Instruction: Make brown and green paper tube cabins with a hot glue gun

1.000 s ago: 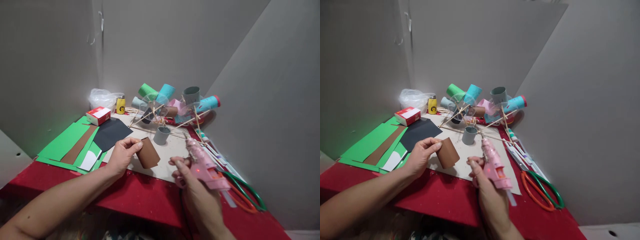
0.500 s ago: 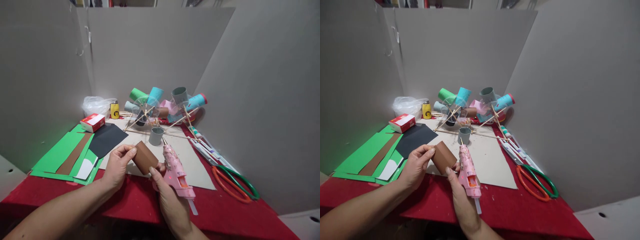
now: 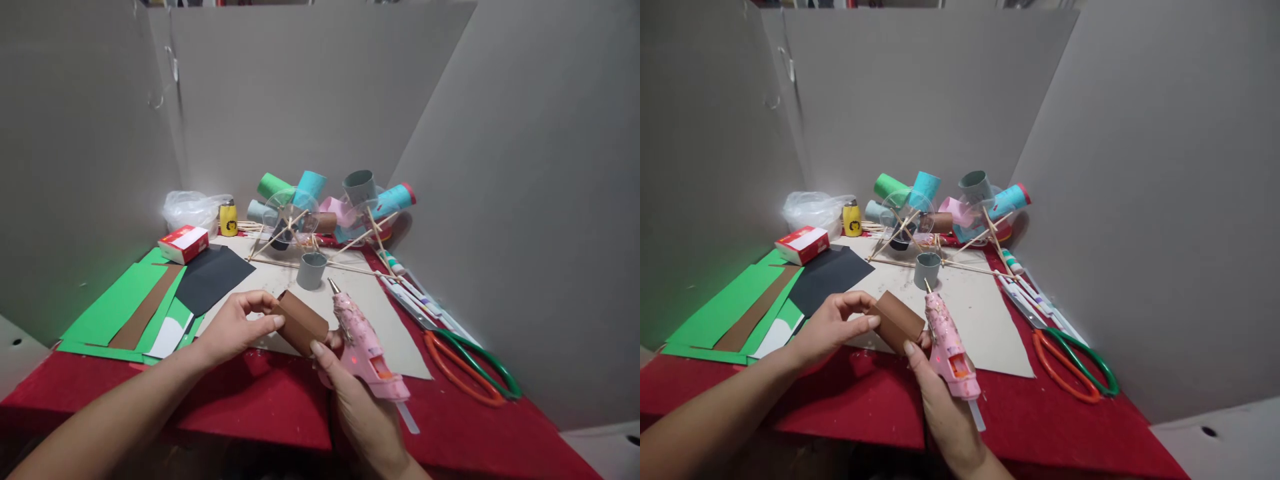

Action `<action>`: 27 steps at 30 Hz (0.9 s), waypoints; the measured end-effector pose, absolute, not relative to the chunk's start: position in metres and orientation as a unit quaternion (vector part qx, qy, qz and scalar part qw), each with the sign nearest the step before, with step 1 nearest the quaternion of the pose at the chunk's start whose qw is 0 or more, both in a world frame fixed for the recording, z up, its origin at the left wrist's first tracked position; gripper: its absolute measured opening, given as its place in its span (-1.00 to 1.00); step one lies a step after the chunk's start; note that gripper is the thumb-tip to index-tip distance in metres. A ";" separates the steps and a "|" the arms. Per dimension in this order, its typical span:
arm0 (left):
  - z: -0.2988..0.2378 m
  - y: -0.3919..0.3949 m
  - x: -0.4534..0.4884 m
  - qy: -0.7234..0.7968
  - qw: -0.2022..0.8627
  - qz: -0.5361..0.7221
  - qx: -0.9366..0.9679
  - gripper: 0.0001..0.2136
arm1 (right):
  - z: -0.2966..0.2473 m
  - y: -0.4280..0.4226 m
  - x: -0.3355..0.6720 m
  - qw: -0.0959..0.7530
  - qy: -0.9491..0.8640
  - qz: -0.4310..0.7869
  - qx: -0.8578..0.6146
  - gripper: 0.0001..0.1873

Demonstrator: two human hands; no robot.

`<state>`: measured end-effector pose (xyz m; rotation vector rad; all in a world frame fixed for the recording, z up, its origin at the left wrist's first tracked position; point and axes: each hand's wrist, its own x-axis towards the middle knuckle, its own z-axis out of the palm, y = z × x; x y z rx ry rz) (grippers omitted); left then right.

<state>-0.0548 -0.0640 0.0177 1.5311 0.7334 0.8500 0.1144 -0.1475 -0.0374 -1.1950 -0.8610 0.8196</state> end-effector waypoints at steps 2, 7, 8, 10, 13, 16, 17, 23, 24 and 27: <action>0.018 -0.064 -0.055 0.307 0.577 0.344 0.674 -0.80 | -0.034 -0.150 0.117 0.644 -0.386 0.375 -0.543 -0.70; 0.020 -0.062 -0.056 0.333 0.507 0.331 0.723 -0.81 | -0.024 -0.153 0.122 0.641 -0.416 0.355 -0.538 -0.73; 0.021 -0.062 -0.056 0.337 0.487 0.328 0.736 -0.81 | -0.024 -0.153 0.123 0.638 -0.426 0.350 -0.537 -0.72; 0.022 -0.062 -0.057 0.344 0.469 0.313 0.750 -0.79 | -0.023 -0.152 0.126 0.630 -0.449 0.334 -0.538 -0.72; 0.022 -0.063 -0.058 0.347 0.527 0.293 0.718 -0.68 | -0.025 -0.151 0.129 0.616 -0.486 0.304 -0.540 -0.62; 0.019 -0.065 -0.056 0.313 0.634 0.277 0.651 -0.59 | -0.030 -0.151 0.130 0.610 -0.511 0.280 -0.537 -0.47; 0.017 -0.065 -0.056 0.302 0.661 0.269 0.632 -0.58 | -0.032 -0.151 0.131 0.606 -0.516 0.274 -0.539 -0.45; 0.015 -0.066 -0.055 0.276 0.701 0.231 0.616 -0.70 | -0.036 -0.156 0.135 0.575 -0.542 0.222 -0.571 -0.64; 0.015 -0.066 -0.056 0.274 0.699 0.218 0.623 -0.71 | -0.035 -0.157 0.135 0.573 -0.545 0.212 -0.574 -0.67; 0.014 -0.066 -0.057 0.265 0.693 0.191 0.643 -0.71 | -0.030 -0.160 0.137 0.570 -0.558 0.194 -0.571 -0.78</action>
